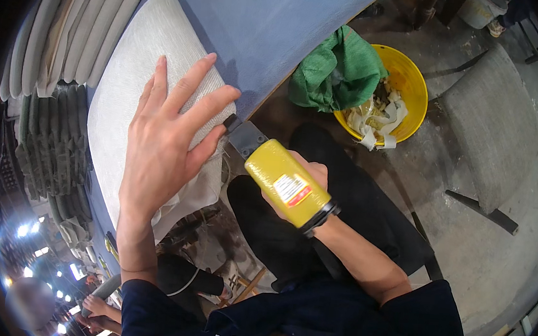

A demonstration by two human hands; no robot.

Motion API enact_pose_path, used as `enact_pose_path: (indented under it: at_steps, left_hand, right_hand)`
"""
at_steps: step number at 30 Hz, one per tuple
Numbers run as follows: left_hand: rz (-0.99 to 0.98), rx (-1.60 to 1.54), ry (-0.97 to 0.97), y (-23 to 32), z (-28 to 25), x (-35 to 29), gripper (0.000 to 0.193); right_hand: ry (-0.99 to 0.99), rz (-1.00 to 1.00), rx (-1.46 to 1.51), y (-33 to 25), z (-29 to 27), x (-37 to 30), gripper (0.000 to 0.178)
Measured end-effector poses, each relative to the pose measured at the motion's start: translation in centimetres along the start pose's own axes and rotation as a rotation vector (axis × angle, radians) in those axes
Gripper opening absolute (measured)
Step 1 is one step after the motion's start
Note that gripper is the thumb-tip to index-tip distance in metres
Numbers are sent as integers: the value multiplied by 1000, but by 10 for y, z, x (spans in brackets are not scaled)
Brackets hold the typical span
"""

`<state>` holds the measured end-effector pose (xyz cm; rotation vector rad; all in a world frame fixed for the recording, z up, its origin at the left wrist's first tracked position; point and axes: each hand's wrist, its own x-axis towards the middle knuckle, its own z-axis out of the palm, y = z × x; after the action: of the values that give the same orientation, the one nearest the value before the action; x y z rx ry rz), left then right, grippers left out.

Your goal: The person covers a cushion with white fabric, trims excess material with a utility knife, and secures the fabric using a staple gun. They repeatedly smooth and adjust the fabric to ensure a tight fit while working at a table in a workshop.

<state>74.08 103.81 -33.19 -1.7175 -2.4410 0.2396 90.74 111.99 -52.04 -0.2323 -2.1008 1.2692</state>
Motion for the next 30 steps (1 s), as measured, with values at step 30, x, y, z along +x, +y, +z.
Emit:
enact_pose_path:
  at_steps: [30]
  left_hand:
    - [-288,-161,619,33,53,-26,40]
  right_hand:
    - [102,120,-343,-29,-130,130,38]
